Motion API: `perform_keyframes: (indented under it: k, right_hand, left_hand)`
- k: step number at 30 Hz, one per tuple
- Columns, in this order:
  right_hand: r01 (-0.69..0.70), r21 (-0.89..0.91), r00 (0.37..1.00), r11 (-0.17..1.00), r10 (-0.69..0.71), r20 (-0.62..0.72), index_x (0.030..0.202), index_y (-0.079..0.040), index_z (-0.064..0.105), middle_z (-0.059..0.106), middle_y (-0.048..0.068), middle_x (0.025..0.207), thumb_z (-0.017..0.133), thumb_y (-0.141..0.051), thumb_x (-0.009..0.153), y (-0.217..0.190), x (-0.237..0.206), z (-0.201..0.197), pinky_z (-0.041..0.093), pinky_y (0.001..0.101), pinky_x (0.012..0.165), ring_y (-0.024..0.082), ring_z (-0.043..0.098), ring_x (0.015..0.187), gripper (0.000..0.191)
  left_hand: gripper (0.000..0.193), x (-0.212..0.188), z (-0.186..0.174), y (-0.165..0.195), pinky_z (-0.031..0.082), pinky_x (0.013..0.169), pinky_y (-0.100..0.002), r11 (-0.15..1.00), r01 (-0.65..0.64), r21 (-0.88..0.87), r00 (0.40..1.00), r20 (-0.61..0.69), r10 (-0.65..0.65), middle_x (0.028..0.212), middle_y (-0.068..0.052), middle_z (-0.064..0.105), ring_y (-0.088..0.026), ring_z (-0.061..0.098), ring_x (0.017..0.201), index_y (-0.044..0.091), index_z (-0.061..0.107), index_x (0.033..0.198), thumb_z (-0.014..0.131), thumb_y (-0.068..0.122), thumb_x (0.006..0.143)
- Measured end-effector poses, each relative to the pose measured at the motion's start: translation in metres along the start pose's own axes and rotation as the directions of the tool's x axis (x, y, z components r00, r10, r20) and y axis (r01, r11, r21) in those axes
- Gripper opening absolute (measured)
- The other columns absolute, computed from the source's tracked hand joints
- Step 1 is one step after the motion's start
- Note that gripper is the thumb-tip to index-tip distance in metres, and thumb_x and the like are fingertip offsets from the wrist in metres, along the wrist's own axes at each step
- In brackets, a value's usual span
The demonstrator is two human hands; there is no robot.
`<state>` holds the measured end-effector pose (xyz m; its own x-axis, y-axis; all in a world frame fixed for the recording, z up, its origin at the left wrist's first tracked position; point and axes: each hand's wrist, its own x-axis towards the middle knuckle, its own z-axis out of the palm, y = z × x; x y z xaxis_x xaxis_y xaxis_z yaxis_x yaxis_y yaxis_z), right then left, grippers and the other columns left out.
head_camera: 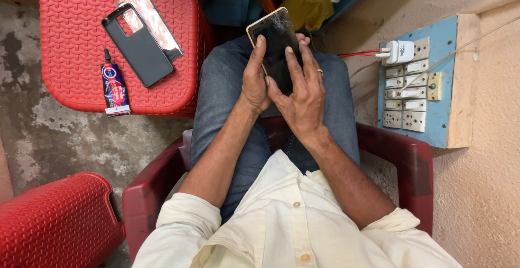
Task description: The person sits on a chair and scrubs the inside of a disassembled phone housing with a toothbrush, then wipes and fits the screen assembly onto the phone. They then squeeze adhesive from a tube onto the phone's back panel and spread it while holding the phone on their lap.
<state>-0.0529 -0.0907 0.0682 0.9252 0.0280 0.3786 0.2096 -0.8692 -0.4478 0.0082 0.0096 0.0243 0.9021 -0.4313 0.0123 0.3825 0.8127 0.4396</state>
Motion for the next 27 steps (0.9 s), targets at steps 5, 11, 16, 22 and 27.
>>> perform_keyframes:
  k: [5,11,16,22,27]
  right_hand:
    - [-0.005,-0.014,1.0,1.0,0.005,0.011,0.147,0.005,0.054,0.044,0.029,0.155,0.081,-0.029,0.095,-0.001,0.0,0.0,0.049,0.0521,0.114,0.043,0.051,0.143,0.067]
    - [-0.006,-0.028,1.0,1.0,0.007,0.025,0.146,0.004,0.054,0.043,0.028,0.155,0.082,-0.029,0.095,0.0,0.0,0.001,0.049,0.0523,0.114,0.043,0.051,0.143,0.066]
    - [-0.021,-0.043,0.998,0.999,0.024,0.057,0.146,0.004,0.056,0.043,0.027,0.156,0.083,-0.028,0.094,0.0,0.0,0.001,0.048,0.0537,0.112,0.043,0.049,0.144,0.067]
    - [-0.018,-0.057,0.997,0.998,0.023,0.073,0.146,0.002,0.055,0.042,0.027,0.155,0.083,-0.026,0.091,0.001,0.001,0.001,0.045,0.0545,0.115,0.042,0.045,0.145,0.068]
    - [-0.172,0.393,0.984,0.903,0.176,0.024,0.146,0.0,0.057,0.056,0.021,0.148,0.072,-0.022,0.103,0.022,0.006,-0.001,0.056,0.0421,0.11,0.031,0.061,0.135,0.051]
  left_hand:
    - [0.067,0.0,-0.003,-0.002,0.057,0.112,-0.048,1.0,0.004,0.023,1.0,0.005,-0.004,0.136,-0.023,0.065,-0.032,0.062,0.131,-0.003,0.058,0.141,0.042,0.054,0.11]
    - [0.064,0.001,-0.002,0.0,0.056,0.112,-0.048,0.999,0.012,0.03,1.0,0.014,-0.012,0.138,-0.022,0.064,-0.031,0.062,0.131,-0.004,0.058,0.141,0.04,0.05,0.111]
    - [0.065,-0.001,0.002,0.003,0.056,0.11,-0.049,0.999,0.033,0.032,0.999,-0.001,-0.033,0.138,-0.022,0.064,-0.033,0.063,0.127,-0.005,0.057,0.143,0.038,0.049,0.112]
    - [0.066,0.0,0.002,0.004,0.054,0.114,-0.045,0.999,0.029,0.035,0.999,-0.023,-0.028,0.139,-0.022,0.063,-0.031,0.064,0.129,-0.007,0.055,0.144,0.034,0.048,0.112]
    - [0.067,0.007,-0.006,0.011,0.053,0.115,-0.044,0.999,0.005,0.046,0.996,-0.095,0.0,0.134,-0.023,0.066,-0.031,0.065,0.127,-0.009,0.058,0.139,0.036,0.049,0.113]
